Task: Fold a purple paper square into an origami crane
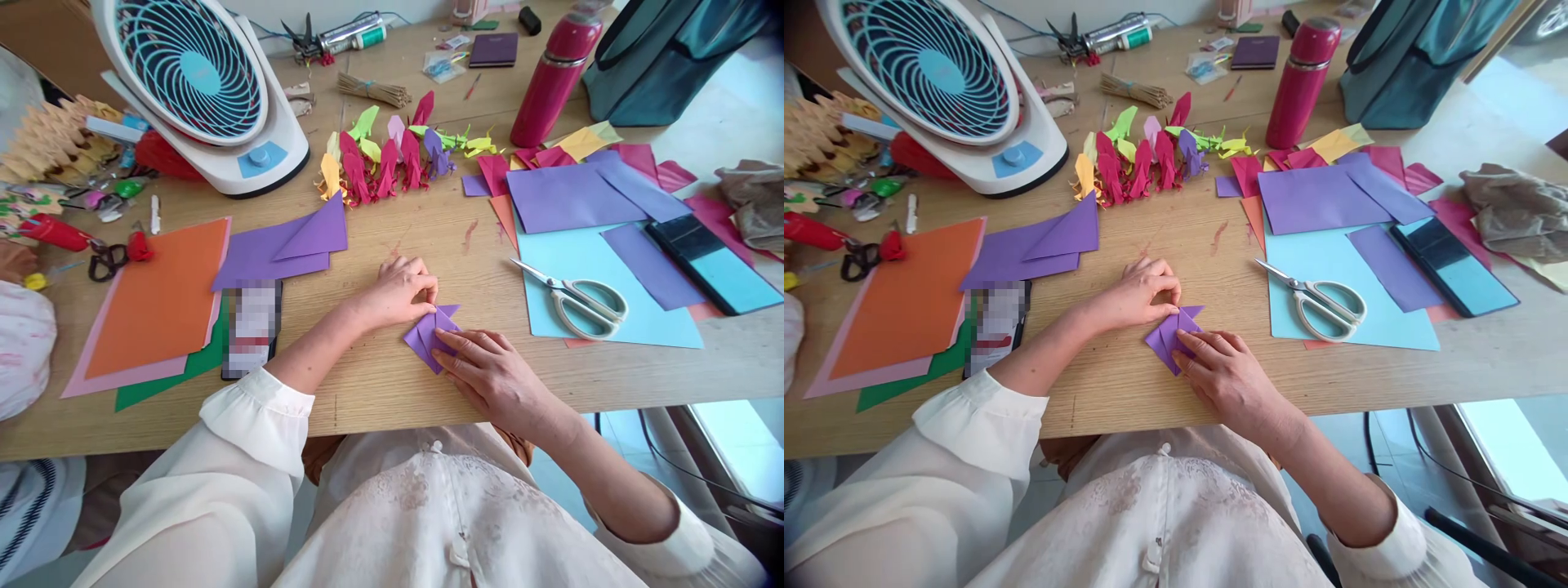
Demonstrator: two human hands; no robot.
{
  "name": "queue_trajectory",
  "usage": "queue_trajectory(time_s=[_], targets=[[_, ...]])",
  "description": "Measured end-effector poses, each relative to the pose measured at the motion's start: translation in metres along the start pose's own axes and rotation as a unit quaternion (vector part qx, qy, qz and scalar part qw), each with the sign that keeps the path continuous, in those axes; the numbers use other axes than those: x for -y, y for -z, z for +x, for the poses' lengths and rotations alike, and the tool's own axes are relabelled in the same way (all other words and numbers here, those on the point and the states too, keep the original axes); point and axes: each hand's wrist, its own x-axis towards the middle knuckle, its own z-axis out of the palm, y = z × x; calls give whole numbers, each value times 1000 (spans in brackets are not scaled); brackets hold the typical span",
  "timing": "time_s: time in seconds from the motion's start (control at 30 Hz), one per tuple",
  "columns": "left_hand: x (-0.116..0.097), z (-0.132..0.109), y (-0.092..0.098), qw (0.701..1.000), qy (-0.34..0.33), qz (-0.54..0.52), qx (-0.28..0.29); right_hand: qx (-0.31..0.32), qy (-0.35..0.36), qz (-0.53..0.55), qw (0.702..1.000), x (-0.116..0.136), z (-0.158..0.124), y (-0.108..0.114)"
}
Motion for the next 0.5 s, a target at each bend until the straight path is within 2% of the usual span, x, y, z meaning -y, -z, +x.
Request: queue_trajectory(time_s=[0.17, 0.37, 0.5], targets=[[2, 6, -2, 999, 38, 10, 4, 2, -4, 6, 1000, -1, 0, 0], [3, 2, -5, 997, 66, 33, -30, 27, -9, 0, 1000, -2, -1, -1], [8, 1, -11, 995, 101, 6, -14, 21, -5, -1, 1000, -2, 0, -1]])
